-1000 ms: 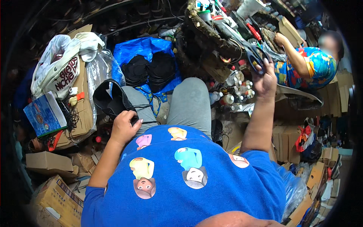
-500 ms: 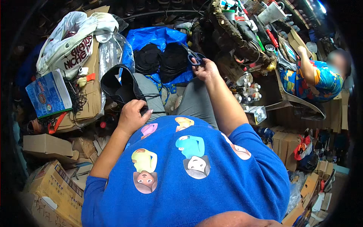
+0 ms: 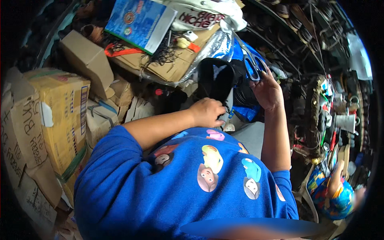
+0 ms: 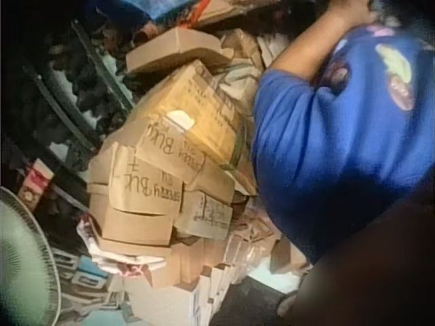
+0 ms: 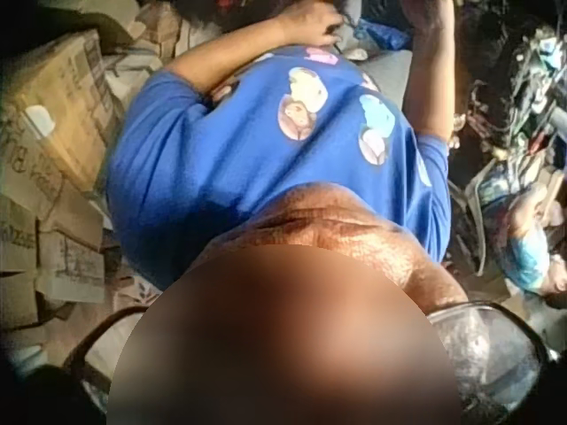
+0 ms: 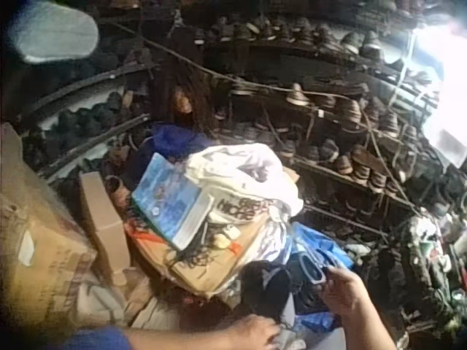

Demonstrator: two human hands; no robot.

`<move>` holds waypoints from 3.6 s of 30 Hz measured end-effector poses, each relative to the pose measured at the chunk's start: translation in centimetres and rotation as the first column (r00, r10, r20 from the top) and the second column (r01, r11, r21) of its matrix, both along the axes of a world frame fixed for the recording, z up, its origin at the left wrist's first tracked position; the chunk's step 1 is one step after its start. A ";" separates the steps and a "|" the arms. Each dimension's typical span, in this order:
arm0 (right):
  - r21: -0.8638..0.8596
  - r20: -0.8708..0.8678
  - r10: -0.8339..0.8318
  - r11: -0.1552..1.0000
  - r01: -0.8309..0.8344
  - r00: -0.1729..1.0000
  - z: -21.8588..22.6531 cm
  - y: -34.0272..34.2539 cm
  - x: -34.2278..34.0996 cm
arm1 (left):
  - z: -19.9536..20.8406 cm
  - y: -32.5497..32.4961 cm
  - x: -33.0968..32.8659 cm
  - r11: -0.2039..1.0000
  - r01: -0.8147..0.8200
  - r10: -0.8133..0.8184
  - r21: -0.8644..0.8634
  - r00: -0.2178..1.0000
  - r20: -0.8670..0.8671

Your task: Assembling, inspecting, and trimming components of a black leather boot in a workshop.

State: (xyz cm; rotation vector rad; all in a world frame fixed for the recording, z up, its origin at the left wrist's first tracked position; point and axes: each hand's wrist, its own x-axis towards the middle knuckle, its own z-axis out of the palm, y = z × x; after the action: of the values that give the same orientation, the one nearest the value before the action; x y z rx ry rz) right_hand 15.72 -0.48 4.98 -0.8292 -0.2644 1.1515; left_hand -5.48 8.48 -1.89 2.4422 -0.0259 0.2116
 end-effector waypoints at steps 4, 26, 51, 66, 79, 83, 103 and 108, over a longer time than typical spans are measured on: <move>-0.034 0.068 0.265 0.964 -0.263 0.962 2.0 5.0 -3.3 | -0.2 0.1 0.5 0.999 0.035 -0.037 -0.035 0.998 -0.045; -0.267 0.872 0.266 0.962 -0.054 0.411 0.2 10.7 -6.3 | -0.3 2.9 -2.3 0.838 -0.197 0.384 -0.508 0.876 0.293; -0.279 0.587 0.081 0.954 0.108 0.805 -8.8 -4.7 -6.6 | 6.7 4.6 -0.3 0.942 -0.308 0.287 0.133 0.945 0.157; -0.557 0.613 0.571 0.802 -0.213 0.546 -9.9 -6.7 -3.3 | 2.2 2.1 4.2 0.978 -0.204 0.182 -0.046 0.938 -0.294; -0.420 0.901 0.345 0.536 0.733 0.264 -11.5 -9.3 0.5 | 2.1 3.1 3.9 0.959 -0.264 0.204 -0.104 0.897 -0.393; -0.357 0.222 -0.636 0.652 0.668 0.739 -11.8 -13.3 3.3 | 1.7 3.4 4.0 0.946 -0.284 0.206 -0.153 0.897 -0.390; -0.340 0.821 0.170 0.913 0.227 0.546 -8.3 -7.0 -6.4 | 0.7 3.3 3.8 0.920 -0.280 0.196 -0.275 0.935 -0.296; -0.414 0.798 0.255 0.891 0.188 0.546 -8.6 -6.3 -6.7 | 0.5 3.3 3.7 0.916 -0.294 0.209 -0.272 0.931 -0.301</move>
State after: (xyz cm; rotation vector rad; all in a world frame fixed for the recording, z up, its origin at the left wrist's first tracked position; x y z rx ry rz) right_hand 9.06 -6.76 -3.61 -1.8179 -0.8409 0.7543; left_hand -1.79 11.83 -1.38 2.1289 0.4170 -0.0038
